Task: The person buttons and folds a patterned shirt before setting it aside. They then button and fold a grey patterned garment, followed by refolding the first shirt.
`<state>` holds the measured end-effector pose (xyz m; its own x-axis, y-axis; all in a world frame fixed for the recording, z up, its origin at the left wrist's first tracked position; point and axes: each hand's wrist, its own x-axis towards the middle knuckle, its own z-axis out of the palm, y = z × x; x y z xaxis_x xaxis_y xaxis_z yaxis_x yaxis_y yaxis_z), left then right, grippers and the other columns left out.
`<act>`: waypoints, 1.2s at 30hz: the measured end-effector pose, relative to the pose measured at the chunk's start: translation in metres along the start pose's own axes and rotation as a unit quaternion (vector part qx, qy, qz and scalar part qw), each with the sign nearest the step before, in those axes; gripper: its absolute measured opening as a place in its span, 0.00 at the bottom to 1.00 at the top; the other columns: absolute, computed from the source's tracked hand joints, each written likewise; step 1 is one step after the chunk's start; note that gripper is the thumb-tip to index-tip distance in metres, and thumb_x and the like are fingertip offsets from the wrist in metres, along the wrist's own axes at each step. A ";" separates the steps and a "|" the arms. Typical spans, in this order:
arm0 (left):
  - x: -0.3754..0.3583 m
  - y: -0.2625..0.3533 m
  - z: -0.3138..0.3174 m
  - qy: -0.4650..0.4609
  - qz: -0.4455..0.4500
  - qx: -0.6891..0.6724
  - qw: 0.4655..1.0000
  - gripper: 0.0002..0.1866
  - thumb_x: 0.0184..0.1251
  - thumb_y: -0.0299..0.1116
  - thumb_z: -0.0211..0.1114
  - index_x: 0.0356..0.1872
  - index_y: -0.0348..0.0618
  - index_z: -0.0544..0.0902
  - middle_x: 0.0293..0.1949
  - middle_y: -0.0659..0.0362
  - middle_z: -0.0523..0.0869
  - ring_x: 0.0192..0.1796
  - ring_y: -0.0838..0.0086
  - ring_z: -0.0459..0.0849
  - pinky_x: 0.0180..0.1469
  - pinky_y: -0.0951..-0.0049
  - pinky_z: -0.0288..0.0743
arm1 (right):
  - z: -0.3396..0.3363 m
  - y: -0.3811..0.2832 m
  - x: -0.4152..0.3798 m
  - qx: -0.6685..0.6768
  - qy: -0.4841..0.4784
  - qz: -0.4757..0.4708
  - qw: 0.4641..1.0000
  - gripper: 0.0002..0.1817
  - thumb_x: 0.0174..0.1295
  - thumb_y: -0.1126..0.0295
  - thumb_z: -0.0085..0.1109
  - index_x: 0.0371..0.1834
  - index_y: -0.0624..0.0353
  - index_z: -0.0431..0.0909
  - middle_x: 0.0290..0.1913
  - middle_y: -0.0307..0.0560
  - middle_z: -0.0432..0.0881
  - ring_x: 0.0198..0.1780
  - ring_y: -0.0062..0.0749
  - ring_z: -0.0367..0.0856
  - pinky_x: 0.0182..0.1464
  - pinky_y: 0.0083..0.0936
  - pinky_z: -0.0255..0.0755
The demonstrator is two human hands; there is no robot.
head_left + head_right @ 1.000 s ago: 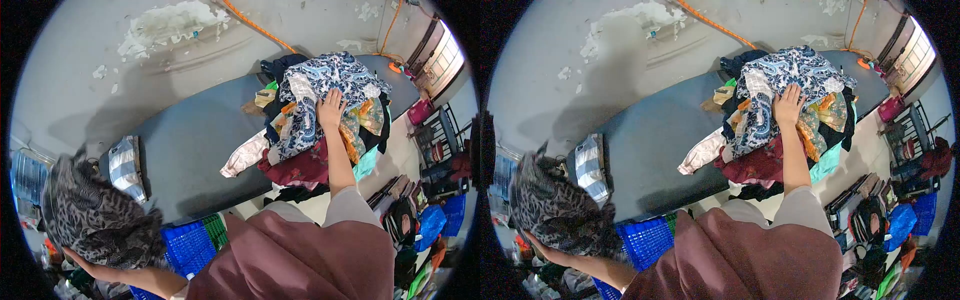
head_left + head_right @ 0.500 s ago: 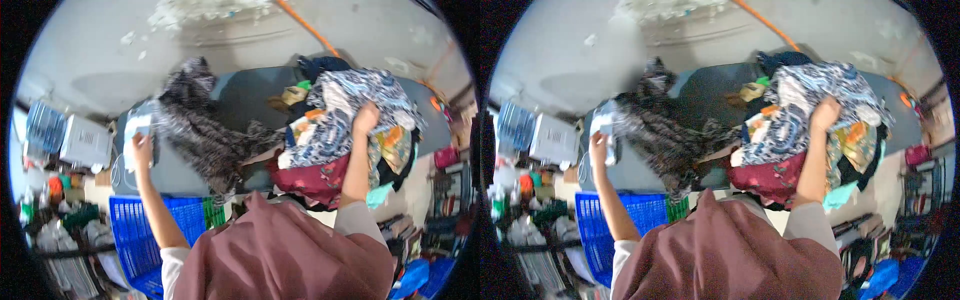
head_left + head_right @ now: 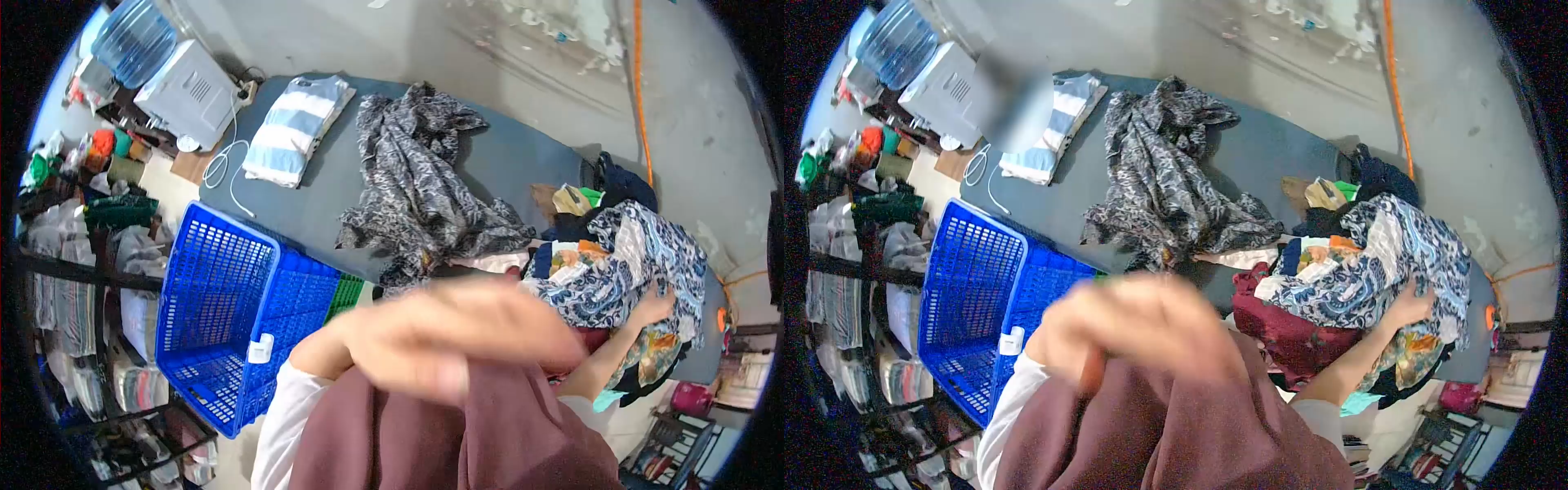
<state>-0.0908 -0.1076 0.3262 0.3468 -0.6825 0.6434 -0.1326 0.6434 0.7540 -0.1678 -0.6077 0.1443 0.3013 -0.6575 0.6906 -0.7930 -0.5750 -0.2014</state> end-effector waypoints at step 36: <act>-0.025 0.040 -0.092 -0.038 0.289 -0.251 0.923 0.18 0.52 0.41 0.72 0.36 0.36 0.82 0.35 0.53 0.82 0.31 0.68 0.80 0.47 0.72 0.63 | -0.118 -0.361 -0.154 0.422 -0.531 -0.189 0.710 0.24 0.65 0.56 0.56 0.20 0.64 0.66 0.17 0.35 0.60 0.24 0.18 0.56 0.25 0.24 0.56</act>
<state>-0.0197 -0.0332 0.3282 0.2849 -0.1848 0.9406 0.1787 0.9743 0.1373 0.0100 -0.2414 0.1925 0.9929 -0.1174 -0.0171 -0.0846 -0.5995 -0.7959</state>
